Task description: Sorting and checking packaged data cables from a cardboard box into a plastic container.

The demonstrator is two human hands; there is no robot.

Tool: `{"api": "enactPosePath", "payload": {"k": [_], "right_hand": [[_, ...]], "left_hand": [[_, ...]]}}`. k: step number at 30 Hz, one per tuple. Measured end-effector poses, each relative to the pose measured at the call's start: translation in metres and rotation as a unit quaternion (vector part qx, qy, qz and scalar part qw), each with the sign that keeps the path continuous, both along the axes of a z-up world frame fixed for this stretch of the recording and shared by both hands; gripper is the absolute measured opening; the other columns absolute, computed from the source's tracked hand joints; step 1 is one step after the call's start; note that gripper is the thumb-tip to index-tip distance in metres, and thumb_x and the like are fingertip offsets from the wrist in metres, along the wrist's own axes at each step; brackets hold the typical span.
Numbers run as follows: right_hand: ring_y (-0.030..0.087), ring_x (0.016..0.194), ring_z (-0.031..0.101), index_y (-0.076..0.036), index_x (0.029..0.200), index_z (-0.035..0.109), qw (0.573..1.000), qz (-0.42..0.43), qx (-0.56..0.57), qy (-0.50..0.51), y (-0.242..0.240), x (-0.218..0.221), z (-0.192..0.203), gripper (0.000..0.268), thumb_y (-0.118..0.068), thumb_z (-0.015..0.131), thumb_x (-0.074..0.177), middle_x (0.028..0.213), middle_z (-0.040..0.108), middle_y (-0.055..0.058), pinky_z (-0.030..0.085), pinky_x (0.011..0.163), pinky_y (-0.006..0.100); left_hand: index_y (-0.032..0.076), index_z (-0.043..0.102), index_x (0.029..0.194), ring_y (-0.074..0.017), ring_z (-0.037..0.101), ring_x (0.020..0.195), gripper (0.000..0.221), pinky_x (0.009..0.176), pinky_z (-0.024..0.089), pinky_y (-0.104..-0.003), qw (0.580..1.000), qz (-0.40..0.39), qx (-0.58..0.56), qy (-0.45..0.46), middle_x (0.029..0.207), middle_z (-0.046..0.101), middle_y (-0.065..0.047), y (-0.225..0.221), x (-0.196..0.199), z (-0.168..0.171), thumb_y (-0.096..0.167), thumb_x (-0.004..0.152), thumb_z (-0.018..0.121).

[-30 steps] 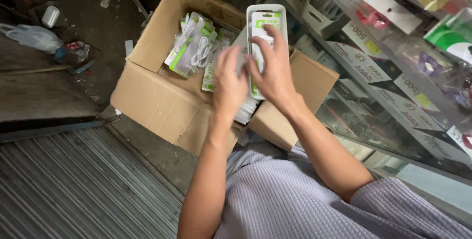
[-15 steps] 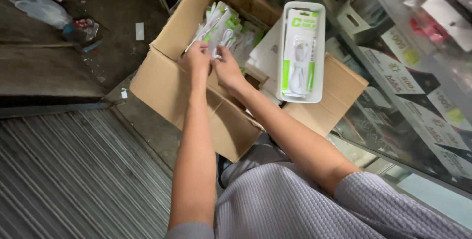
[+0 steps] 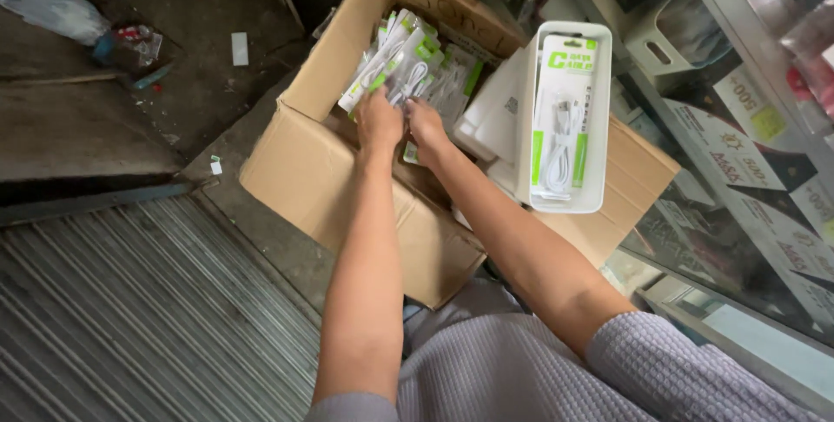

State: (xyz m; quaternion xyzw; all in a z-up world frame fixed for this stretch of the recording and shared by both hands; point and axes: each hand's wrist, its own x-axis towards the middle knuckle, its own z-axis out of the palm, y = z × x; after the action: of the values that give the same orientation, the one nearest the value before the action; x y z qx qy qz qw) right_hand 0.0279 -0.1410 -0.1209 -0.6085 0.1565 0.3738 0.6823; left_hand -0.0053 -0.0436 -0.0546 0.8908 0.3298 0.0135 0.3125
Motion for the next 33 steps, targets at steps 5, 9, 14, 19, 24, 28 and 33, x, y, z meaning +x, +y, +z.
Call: {"api": "enactPosePath", "payload": {"k": [5, 9, 14, 19, 24, 28, 33], "right_hand": [[0.016, 0.079, 0.055, -0.013, 0.124, 0.064, 0.998, 0.003, 0.008, 0.060, -0.003, 0.006, 0.049, 0.030, -0.027, 0.046, 0.104, 0.099, 0.063, 0.003, 0.048, 0.071, 0.035], [0.017, 0.079, 0.058, -0.014, 0.118, 0.063, 0.996, -0.011, 0.016, 0.087, -0.005, 0.007, 0.046, 0.028, -0.029, 0.044, 0.104, 0.098, 0.062, 0.003, 0.051, 0.072, 0.037], [0.012, 0.080, 0.056, -0.015, 0.119, 0.064, 0.995, -0.027, 0.018, 0.093, -0.009, 0.001, 0.052, 0.026, -0.028, 0.049, 0.101, 0.102, 0.061, -0.003, 0.047, 0.071, 0.035], [0.012, 0.076, 0.060, -0.012, 0.119, 0.065, 0.998, -0.034, 0.010, 0.052, -0.010, -0.004, 0.031, 0.026, -0.020, 0.058, 0.095, 0.095, 0.064, 0.004, 0.046, 0.065, 0.031], [0.013, 0.067, 0.057, -0.002, 0.113, 0.053, 0.985, -0.121, -0.104, -0.070, -0.002, -0.006, 0.046, 0.042, -0.008, 0.080, 0.081, 0.087, 0.060, 0.003, 0.047, 0.051, 0.029], [0.011, 0.065, 0.055, -0.005, 0.108, 0.055, 0.986, -0.098, -0.112, -0.072, -0.003, -0.007, 0.038, 0.038, -0.013, 0.082, 0.082, 0.082, 0.058, 0.001, 0.047, 0.051, 0.029], [0.013, 0.062, 0.057, -0.009, 0.086, 0.068, 0.999, -0.031, -0.028, 0.022, -0.006, -0.008, 0.029, 0.009, -0.015, 0.074, 0.090, 0.073, 0.063, 0.000, 0.045, 0.052, 0.030]], "left_hand": [[0.006, 0.070, 0.116, -0.0426, 0.061, 0.115, 0.029, 0.101, 0.045, -0.051, 0.998, -0.004, -0.010, 0.059, 0.121, 0.066, -0.023, 0.002, 0.003, 0.009, 0.013, 0.088, 0.068], [0.012, 0.077, 0.100, -0.0394, 0.068, 0.103, 0.020, 0.090, 0.053, -0.049, 0.997, 0.023, 0.017, 0.071, 0.109, 0.072, -0.018, 0.001, 0.004, 0.022, 0.010, 0.083, 0.068], [0.013, 0.079, 0.090, -0.0387, 0.072, 0.092, 0.014, 0.081, 0.056, -0.048, 0.998, 0.036, 0.004, 0.054, 0.097, 0.074, -0.018, 0.007, 0.004, 0.016, 0.013, 0.088, 0.066], [0.011, 0.077, 0.089, -0.0365, 0.073, 0.091, 0.013, 0.082, 0.056, -0.046, 0.993, 0.086, -0.075, 0.041, 0.096, 0.076, -0.018, 0.012, 0.001, 0.005, 0.016, 0.088, 0.065], [0.009, 0.079, 0.090, -0.0399, 0.071, 0.097, 0.016, 0.085, 0.055, -0.047, 0.993, 0.099, -0.051, 0.031, 0.099, 0.074, -0.020, 0.018, -0.001, -0.005, 0.014, 0.087, 0.063], [0.007, 0.076, 0.093, -0.0386, 0.071, 0.096, 0.017, 0.085, 0.055, -0.047, 0.991, 0.106, -0.080, -0.001, 0.098, 0.074, -0.020, 0.023, -0.001, -0.006, 0.014, 0.087, 0.063], [0.007, 0.076, 0.094, -0.0345, 0.073, 0.099, 0.015, 0.091, 0.055, -0.042, 0.992, 0.068, -0.104, -0.037, 0.100, 0.076, -0.017, 0.025, 0.001, -0.001, 0.016, 0.088, 0.065]]}}
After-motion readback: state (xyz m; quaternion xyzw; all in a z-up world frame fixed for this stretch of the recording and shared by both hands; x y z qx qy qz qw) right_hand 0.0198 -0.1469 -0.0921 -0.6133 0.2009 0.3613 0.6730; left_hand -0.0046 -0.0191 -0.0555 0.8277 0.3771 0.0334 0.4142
